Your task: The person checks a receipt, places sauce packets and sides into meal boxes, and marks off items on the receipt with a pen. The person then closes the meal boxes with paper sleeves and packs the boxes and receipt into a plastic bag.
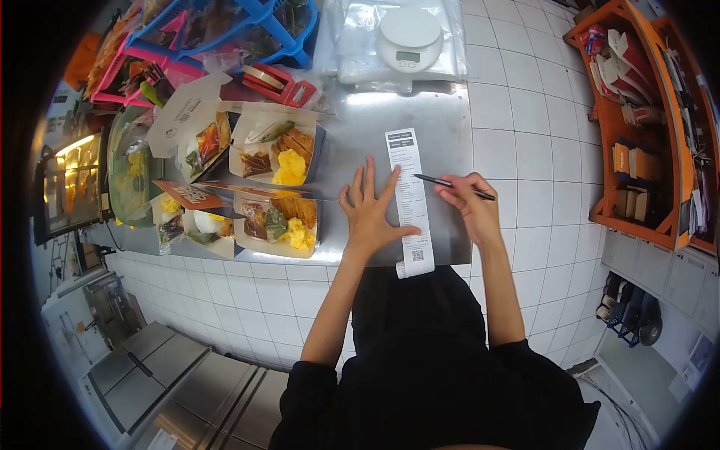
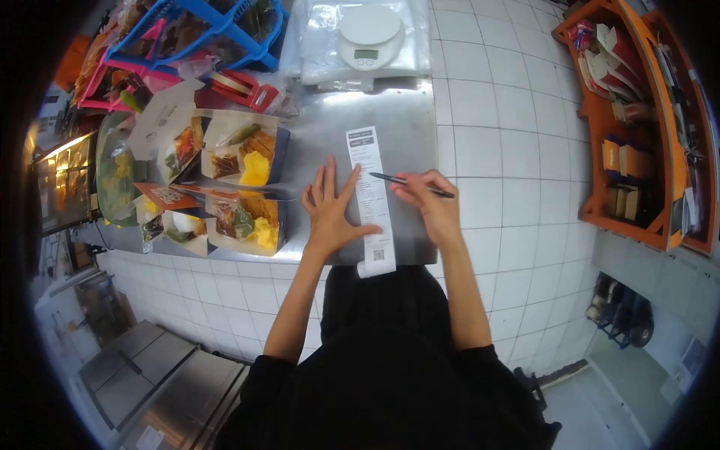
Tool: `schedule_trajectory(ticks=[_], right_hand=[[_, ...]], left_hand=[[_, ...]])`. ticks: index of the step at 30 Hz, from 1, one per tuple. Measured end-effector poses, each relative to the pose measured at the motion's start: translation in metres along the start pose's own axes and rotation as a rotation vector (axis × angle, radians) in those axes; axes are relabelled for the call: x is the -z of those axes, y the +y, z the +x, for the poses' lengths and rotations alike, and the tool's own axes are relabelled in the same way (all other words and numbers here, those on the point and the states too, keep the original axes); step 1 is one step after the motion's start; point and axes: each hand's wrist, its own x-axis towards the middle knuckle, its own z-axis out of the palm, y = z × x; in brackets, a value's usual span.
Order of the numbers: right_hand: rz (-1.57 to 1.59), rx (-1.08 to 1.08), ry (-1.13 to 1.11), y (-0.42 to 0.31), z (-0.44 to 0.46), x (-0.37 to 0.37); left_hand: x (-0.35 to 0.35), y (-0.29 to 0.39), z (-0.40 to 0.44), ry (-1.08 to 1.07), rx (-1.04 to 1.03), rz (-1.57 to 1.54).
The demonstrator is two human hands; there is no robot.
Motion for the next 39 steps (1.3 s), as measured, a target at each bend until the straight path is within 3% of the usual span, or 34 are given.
schedule_trajectory(ticks=[1, 5, 6, 13, 25, 29, 39], right_hand=[[-0.056, 0.088, -0.024, 0.017, 0.004, 0.004], [-0.153, 0.026, -0.001, 0.034, 0.012, -0.010], [-0.079, 0.058, -0.032, 0.034, 0.013, -0.020], [-0.393, 0.157, -0.139, 0.048, 0.018, -0.015], [-0.529, 0.124, -0.091, 0.046, 0.022, -0.024], [-0.379, 0.129, -0.052, 0.051, 0.021, -0.028], [-0.480, 0.275, -0.100, 0.055, 0.016, -0.015]], left_hand=[[0.001, 0.001, 0.001, -0.007, 0.012, -0.010], [0.001, 0.000, 0.002, -0.012, 0.036, -0.031], [0.001, 0.000, 0.002, -0.006, 0.039, -0.034], [-0.001, -0.003, 0.005, -0.021, 0.052, -0.074], [-0.003, -0.003, 0.007, -0.036, 0.076, -0.094], [-0.002, -0.003, 0.008, -0.032, 0.079, -0.091], [-0.005, -0.004, 0.008, -0.031, 0.085, -0.089]])
